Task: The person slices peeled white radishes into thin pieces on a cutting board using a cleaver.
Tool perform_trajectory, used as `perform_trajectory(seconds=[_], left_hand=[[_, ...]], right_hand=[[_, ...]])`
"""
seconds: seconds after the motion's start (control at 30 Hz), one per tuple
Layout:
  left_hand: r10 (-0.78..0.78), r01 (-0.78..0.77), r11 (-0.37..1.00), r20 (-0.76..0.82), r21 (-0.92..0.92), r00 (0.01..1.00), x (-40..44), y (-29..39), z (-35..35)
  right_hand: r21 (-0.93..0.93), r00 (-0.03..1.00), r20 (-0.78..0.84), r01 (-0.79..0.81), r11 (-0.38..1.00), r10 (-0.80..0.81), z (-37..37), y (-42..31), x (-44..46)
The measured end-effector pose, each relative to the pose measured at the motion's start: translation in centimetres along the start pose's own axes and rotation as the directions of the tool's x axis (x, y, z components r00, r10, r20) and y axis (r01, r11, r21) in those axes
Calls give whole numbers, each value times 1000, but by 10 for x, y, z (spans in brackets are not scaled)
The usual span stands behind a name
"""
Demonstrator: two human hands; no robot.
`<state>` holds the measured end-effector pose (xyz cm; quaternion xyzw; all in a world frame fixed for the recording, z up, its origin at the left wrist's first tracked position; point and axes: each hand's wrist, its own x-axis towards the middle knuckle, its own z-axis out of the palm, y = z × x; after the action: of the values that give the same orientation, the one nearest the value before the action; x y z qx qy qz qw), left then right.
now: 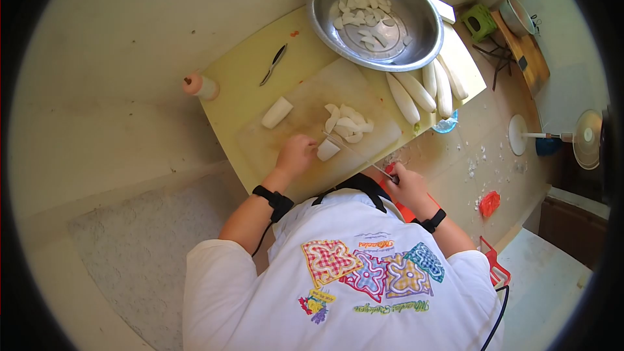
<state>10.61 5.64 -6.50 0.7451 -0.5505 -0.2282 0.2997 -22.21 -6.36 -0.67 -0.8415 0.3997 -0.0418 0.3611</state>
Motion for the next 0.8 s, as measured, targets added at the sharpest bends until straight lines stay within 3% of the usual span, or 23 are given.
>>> perform_trajectory(seconds=[0.1,0.2,0.3,0.8], left_hand=[[7,-7,1000,48,-4,999,-3,6,15],[40,-39,996,1,-84,999,-3,6,26],[-11,13,998,41,-64,999,-4,11,27],[60,-60,998,19,19,998,-1,5,34]], right_hand=[[15,999,38,1,1000,-2,8,0,-4],[20,997,72,0,1000,-2,10,0,-6],[12,995,100,3,1000,-4,12,-3,-9],[-65,997,77,23,998,-18,13,-13,-15]])
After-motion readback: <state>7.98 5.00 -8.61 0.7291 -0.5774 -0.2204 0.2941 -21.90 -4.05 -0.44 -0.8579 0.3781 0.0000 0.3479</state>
